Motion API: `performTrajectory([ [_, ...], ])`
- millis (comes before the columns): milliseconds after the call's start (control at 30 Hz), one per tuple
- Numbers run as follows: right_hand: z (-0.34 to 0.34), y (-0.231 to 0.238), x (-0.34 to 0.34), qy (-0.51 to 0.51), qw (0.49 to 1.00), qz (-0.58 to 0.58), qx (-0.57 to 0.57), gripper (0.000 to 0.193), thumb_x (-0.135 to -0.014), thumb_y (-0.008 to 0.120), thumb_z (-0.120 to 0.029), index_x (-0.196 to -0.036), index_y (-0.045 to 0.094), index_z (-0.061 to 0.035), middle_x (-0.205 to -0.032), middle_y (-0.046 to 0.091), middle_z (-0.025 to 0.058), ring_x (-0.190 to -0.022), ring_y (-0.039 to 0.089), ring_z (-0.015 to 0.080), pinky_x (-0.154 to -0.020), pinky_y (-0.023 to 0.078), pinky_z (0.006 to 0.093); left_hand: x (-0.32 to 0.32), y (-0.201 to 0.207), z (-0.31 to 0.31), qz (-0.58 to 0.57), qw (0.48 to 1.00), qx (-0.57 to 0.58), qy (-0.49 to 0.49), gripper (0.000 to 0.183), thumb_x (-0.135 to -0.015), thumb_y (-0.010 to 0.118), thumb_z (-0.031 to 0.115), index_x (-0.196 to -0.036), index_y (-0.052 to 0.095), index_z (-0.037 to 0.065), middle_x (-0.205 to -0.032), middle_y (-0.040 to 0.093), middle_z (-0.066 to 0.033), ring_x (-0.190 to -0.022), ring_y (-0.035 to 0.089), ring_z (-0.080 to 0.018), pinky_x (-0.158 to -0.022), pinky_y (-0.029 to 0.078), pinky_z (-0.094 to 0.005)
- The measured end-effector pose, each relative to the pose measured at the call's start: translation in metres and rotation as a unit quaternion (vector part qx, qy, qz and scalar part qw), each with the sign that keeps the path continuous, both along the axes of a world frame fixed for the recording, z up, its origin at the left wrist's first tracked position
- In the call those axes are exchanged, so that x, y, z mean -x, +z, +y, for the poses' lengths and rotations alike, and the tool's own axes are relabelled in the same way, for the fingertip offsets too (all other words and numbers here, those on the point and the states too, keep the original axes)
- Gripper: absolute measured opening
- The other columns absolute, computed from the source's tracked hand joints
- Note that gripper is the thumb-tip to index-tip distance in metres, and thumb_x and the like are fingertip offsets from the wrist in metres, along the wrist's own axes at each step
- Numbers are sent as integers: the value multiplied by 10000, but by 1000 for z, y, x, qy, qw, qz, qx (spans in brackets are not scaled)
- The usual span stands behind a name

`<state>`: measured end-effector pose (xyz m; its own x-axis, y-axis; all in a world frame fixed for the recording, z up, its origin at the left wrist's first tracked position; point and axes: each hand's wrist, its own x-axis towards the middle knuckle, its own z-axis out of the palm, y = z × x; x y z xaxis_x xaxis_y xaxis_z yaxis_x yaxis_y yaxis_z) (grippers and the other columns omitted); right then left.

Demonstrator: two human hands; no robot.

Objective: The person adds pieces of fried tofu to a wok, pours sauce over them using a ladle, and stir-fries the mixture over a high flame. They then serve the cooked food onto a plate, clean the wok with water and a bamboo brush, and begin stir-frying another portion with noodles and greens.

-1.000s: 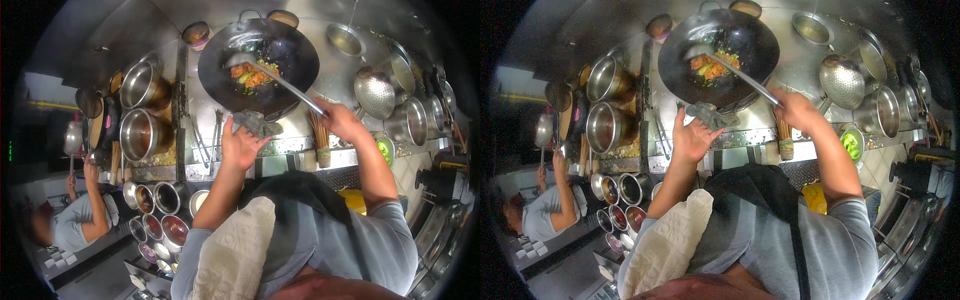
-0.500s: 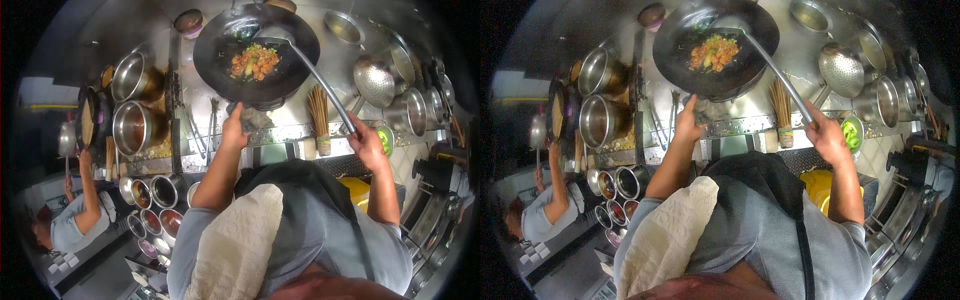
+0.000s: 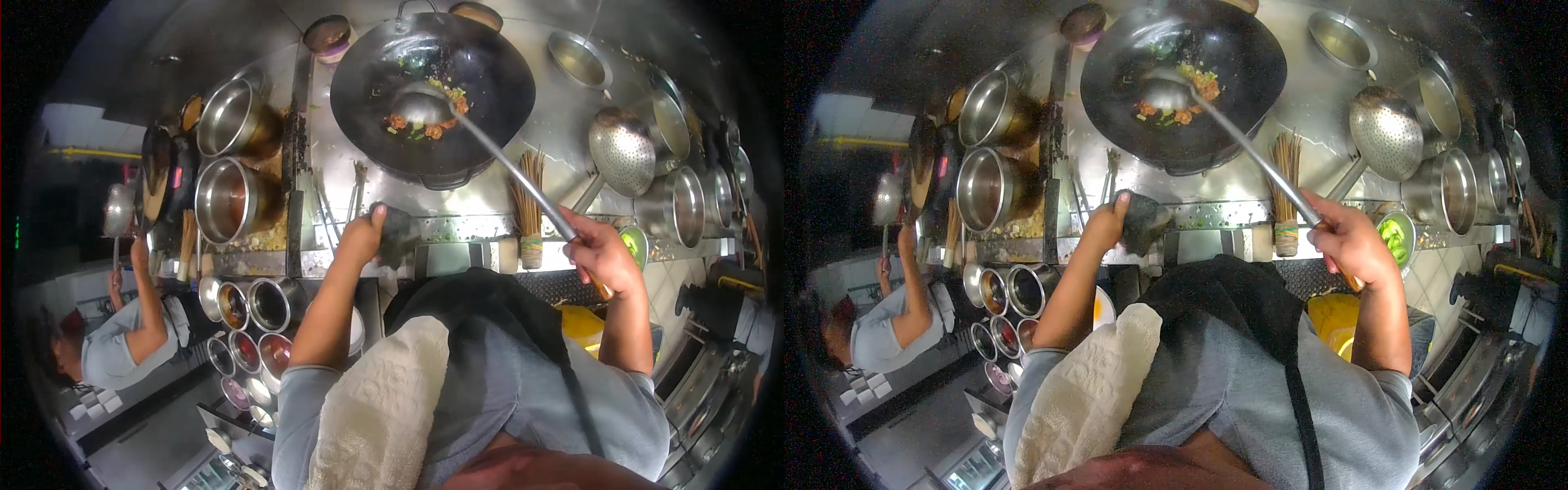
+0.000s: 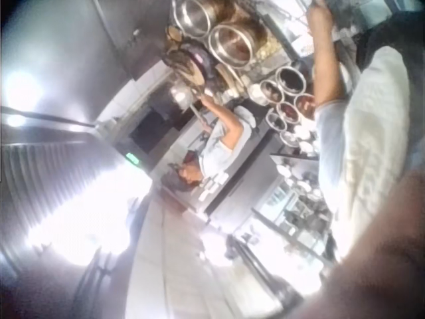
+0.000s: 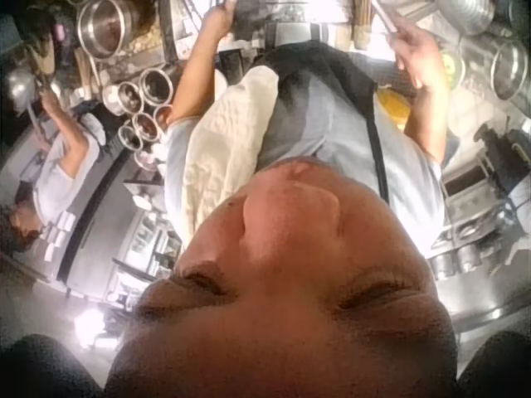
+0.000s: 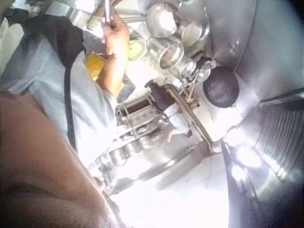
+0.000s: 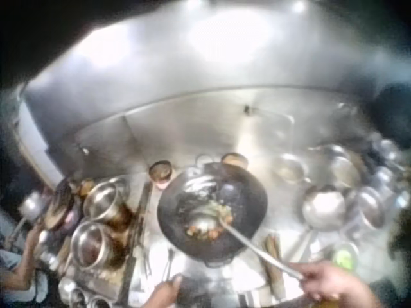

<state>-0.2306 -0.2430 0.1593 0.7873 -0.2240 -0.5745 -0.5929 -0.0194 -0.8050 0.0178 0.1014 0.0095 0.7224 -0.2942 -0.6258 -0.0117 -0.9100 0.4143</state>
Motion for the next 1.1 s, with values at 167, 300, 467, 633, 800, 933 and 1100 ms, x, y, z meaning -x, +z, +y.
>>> performTrajectory([
  [167,25,-50,-23,91,950,-18,299,660,-888,611,-66,-1523,436,-102,-807,681,213,-685,687,312,-664,532,402,13,6,-31,-131,989,66,30,738,-1052,389,551,-949,697,-112,-939,671,-365,-982,655,-506,-892,502,-519],
  [300,22,-74,-67,44,938,-29,344,672,-894,599,-119,-1536,398,-126,-909,679,283,-849,688,424,-805,525,472,28,-21,-49,79,892,325,305,602,-1051,477,468,-1202,619,-97,-1126,665,-295,-1099,656,-416,-951,510,-491],
  [467,-7,-59,-74,150,945,-21,289,667,-867,601,-115,-1514,440,-118,-980,698,267,-841,698,388,-812,533,448,39,0,-92,303,602,598,434,740,-1037,519,458,-1487,301,-89,-1546,358,-266,-1363,464,-344,-1110,421,-556],
  [633,9,-22,-19,158,903,-51,397,647,-846,623,-80,-1482,505,-95,-964,705,222,-753,675,276,-766,533,371,39,-22,-112,329,579,571,480,668,-1005,598,441,-1446,362,-2,-1514,382,-180,-1358,429,-344,-1143,355,-601],
  [800,9,45,13,96,953,75,277,660,-810,649,-52,-1458,535,-106,-883,688,202,-710,680,260,-694,535,374,9,-69,-133,373,606,579,398,270,-993,613,215,-1179,597,20,-1158,664,-115,-1007,656,-249,-832,536,-391],
  [933,0,89,36,206,906,107,355,666,-799,656,-66,-1454,540,-114,-832,674,206,-705,679,320,-703,533,405,56,7,-127,338,606,593,408,172,-969,547,128,-1070,636,21,-1071,703,-105,-939,697,-231,-782,549,-358],
  [1100,35,30,14,275,845,47,457,682,-851,625,-96,-1508,440,-96,-879,671,263,-833,670,437,-767,530,509,43,8,-104,338,633,581,385,190,-952,553,124,-1043,689,26,-1025,721,-114,-993,700,-232,-825,548,-374],
])
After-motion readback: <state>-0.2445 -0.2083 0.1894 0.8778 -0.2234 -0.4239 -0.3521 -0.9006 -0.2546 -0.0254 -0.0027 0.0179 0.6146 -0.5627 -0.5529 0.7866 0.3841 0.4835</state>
